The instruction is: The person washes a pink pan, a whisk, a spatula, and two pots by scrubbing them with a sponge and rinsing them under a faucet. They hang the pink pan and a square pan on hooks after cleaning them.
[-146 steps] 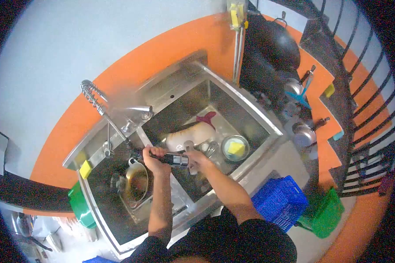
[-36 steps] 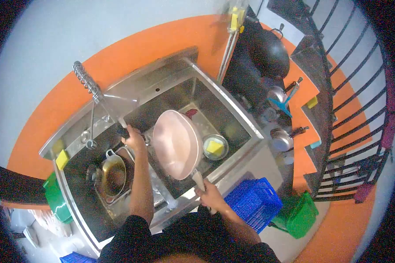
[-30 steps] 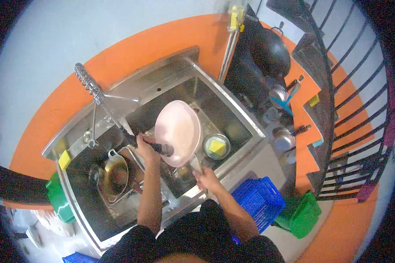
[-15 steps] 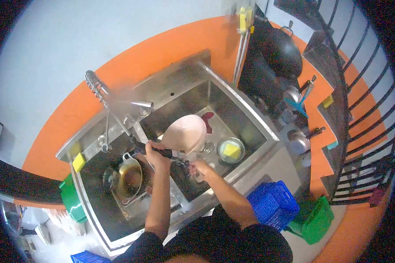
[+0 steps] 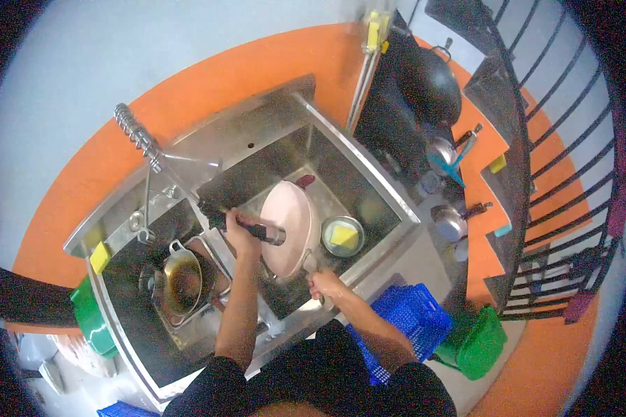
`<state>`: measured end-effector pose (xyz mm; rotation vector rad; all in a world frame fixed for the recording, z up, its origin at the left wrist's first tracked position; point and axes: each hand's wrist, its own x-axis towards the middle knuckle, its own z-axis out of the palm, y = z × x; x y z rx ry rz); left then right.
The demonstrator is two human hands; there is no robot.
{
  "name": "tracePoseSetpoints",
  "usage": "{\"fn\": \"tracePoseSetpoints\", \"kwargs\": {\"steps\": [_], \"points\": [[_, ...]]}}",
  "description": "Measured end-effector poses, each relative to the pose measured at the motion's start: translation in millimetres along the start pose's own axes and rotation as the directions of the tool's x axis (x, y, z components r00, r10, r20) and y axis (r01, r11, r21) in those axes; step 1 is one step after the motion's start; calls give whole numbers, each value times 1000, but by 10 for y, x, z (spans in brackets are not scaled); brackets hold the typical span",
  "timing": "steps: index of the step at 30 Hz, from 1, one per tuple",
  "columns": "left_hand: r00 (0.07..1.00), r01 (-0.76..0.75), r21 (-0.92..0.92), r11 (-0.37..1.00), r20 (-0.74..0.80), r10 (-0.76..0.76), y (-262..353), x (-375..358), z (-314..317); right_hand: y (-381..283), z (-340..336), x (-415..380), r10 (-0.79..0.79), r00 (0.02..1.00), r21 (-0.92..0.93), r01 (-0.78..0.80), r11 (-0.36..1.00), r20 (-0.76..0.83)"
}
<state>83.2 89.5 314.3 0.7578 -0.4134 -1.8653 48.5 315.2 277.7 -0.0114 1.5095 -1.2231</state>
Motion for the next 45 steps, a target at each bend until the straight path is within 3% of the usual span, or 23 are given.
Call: {"fn": "tracePoseSetpoints", "kwargs": {"steps": [1,3,6,9,11,13,17,18,19,21,23,26,28,31,35,37,38,39,41,43,45], "points": [[999,41,-117,992,34,-38,19,6,40,19,2,17,33,998,24,-34,999,52],[997,-30,-146,989,61,39,5,210,48,-126,-62,-287,119,990,129,-127,983,71],[927,-363,32,931,-90,365,119,440,115,-188,-203,-622,195,970,41,-203,978,146],[890,-399,134,907,-182,418,214,499,22,-286,-194,-884,158,987,-60,-156,986,42],[909,-388,133,912,-109,403,186,430,-208,-209,-249,-860,130,991,-58,-128,990,23],[910,-378,250,891,-74,407,176,336,-346,-246,-212,-821,-8,1000,-186,4,983,-22],[936,-299,187,936,-131,325,167,67,-258,-185,-24,-623,-210,974,-269,180,946,-88],[943,-235,209,949,-187,275,253,-73,-98,-192,36,-603,-184,980,-149,171,974,-75],[943,-238,204,950,-186,277,243,-59,-91,-170,43,-581,-188,979,-153,176,972,-73],[958,-267,98,959,-82,275,218,12,-116,-114,71,-565,-170,985,-47,168,985,-35],[971,-209,16,978,-118,210,290,74,-196,-61,38,-667,-166,986,-77,163,984,-28],[993,-65,-80,995,-108,57,397,-17,-300,-62,38,-756,10,999,163,-18,986,53],[996,76,-63,995,-42,-79,459,-233,-283,-24,64,-409,-9,998,179,-2,984,60],[991,130,-107,986,31,-128,485,-487,-213,68,171,344,-67,992,305,32,952,105],[982,156,-135,978,127,-139,516,-627,-130,-326,378,596,-111,989,153,95,984,93],[989,142,-98,985,60,-137,513,-560,-161,-250,348,767,-154,948,448,14,894,277],[994,98,-126,987,62,-91,517,-505,-160,-457,422,385,-151,961,313,74,947,230],[997,59,-155,986,60,-50,501,-453,-177,-387,345,457,-150,962,314,74,947,226],[998,-20,-77,997,54,24,434,-300,-236,-262,168,580,-105,907,447,-98,889,407],[997,-37,-60,998,58,41,427,-234,-266,-198,129,528,-15,927,500,-188,845,375],[997,13,-109,994,79,-5,433,-299,-200,-198,276,427,-39,975,401,-54,914,219]]}}
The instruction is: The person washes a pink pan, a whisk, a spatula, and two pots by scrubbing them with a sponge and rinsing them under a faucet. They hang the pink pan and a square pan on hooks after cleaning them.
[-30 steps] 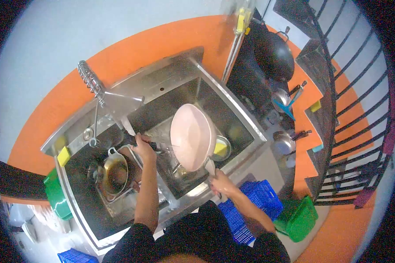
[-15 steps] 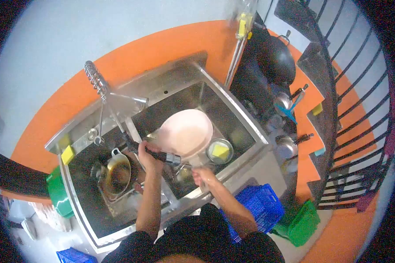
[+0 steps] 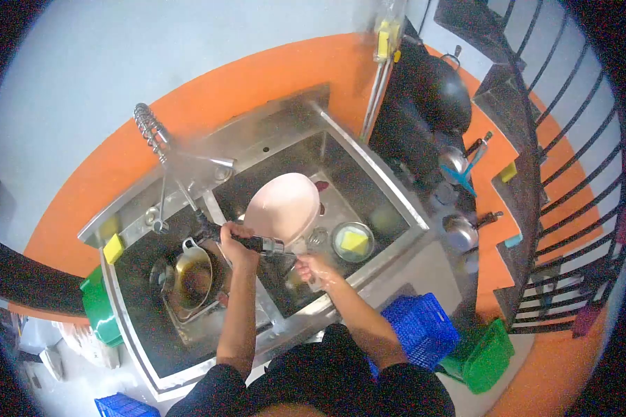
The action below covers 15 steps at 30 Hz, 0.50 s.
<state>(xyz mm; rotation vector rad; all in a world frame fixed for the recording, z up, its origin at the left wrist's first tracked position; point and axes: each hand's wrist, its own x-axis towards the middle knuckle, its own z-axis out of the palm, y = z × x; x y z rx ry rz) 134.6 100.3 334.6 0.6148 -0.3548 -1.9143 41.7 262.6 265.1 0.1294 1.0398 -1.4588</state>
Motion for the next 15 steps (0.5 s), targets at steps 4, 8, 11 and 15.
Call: {"fn": "tracePoseSetpoints", "kwargs": {"steps": [4,8,11,15], "points": [[995,71,39,997,63,-73,-62,-150,85,143,102,146,-132,984,-303,90,949,-120],[1000,-23,114,993,8,23,-87,-105,37,225,7,238,-410,889,-734,139,665,-202],[996,-84,121,989,54,78,-137,79,-125,391,-151,335,-720,685,-965,246,86,111],[955,-297,310,903,76,288,-140,141,-137,506,-40,206,-641,766,-996,84,16,54]]}}
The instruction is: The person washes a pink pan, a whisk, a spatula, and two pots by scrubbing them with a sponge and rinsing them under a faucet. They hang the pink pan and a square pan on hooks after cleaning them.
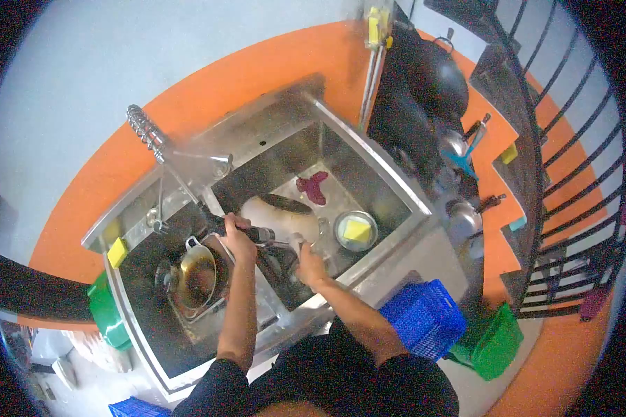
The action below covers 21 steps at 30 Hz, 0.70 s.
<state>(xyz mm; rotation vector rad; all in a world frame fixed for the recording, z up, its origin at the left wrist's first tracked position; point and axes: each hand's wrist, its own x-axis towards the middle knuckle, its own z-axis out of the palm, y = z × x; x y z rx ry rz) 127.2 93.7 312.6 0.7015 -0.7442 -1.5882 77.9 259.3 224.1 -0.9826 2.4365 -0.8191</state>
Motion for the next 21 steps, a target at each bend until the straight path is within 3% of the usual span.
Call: {"fn": "tracePoseSetpoints", "kwargs": {"steps": [2,6,7,9,12,15,17,18,20,21], "points": [[1000,-14,8,1000,19,14,57,-3,77,-47,28,-25,86,994,-77,-81,994,69],[997,72,74,995,22,-74,87,-160,111,-87,50,-7,99,989,-97,-89,991,107],[997,72,76,994,23,-74,76,-186,71,-17,85,24,86,991,-68,-80,995,101],[956,291,-68,954,-7,-292,124,-240,83,34,51,56,76,993,-36,-73,997,88],[952,299,-93,950,-43,-304,172,-269,111,178,80,122,49,998,93,-51,994,26],[938,342,-186,921,6,-346,271,-183,112,329,137,255,152,980,287,-184,940,128],[925,378,-231,896,54,-376,332,-175,142,112,-145,196,242,921,663,-389,640,306],[909,415,-198,888,67,-411,356,-223,155,34,-210,175,241,920,656,-390,646,310],[888,460,-210,863,91,-451,330,-294,196,-66,-302,205,259,889,835,-447,321,376],[888,460,-216,861,86,-452,314,-311,199,-46,-318,239,260,888,831,-450,327,378]]}}
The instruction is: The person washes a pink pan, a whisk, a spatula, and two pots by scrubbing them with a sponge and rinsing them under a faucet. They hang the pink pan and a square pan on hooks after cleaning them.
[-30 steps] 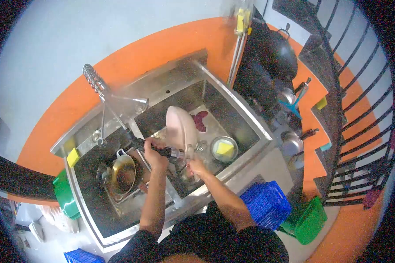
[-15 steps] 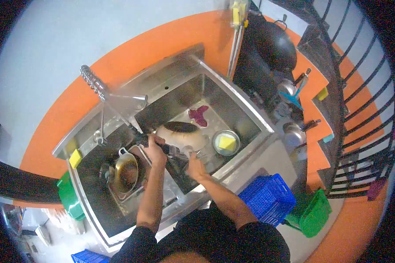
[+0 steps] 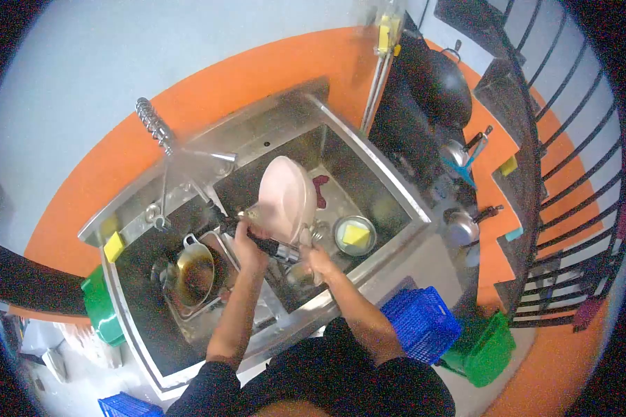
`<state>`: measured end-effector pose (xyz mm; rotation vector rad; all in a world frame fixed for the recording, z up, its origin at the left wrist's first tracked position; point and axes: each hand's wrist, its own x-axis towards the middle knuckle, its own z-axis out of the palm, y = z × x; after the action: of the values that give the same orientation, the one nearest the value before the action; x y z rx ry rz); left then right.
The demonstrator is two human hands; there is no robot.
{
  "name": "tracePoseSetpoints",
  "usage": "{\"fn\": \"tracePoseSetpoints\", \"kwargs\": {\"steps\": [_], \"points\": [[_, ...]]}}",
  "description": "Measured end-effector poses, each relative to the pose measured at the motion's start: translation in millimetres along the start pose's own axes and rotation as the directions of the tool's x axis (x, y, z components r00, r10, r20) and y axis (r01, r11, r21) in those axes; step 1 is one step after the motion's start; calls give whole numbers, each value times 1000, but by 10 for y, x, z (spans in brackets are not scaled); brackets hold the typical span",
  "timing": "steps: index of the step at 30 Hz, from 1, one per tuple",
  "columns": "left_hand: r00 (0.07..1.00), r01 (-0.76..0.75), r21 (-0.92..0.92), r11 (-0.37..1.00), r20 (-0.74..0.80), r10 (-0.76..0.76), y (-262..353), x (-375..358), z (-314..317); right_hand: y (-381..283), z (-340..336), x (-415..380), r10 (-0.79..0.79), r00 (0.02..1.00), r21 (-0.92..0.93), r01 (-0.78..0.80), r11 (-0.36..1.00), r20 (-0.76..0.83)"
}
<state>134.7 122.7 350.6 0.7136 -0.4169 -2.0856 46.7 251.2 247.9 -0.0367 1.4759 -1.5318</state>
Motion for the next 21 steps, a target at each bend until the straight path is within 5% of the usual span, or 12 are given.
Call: {"fn": "tracePoseSetpoints", "kwargs": {"steps": [4,6,7,8,10,12,13,17,19,21], "points": [[994,113,-64,992,5,-113,-48,-27,73,42,-304,199,29,990,33,-33,999,136],[997,65,-80,995,-29,-68,-69,-3,107,53,-374,124,137,915,270,-250,930,379],[998,62,-89,994,-24,-64,-95,63,109,87,-347,105,220,951,184,-261,948,215],[999,-29,-80,996,-17,28,-137,175,72,21,-306,-50,220,952,176,-260,950,215],[992,-123,-77,989,-22,122,-191,362,-22,-87,-220,-441,249,880,357,-402,843,404],[905,-404,326,855,4,426,-165,520,-6,-130,-246,-742,235,880,357,-394,847,413],[870,-407,469,784,-62,489,-125,554,12,-134,-295,-853,215,881,368,-383,847,422],[903,-421,190,887,-4,430,-82,904,-276,-173,-696,-1155,253,893,321,-380,867,373],[914,-399,192,897,-2,407,-7,706,-219,-162,-798,-1321,311,934,176,-340,924,175],[937,-348,130,929,9,350,-5,645,-197,-225,-843,-1478,317,914,202,-371,906,255]]}}
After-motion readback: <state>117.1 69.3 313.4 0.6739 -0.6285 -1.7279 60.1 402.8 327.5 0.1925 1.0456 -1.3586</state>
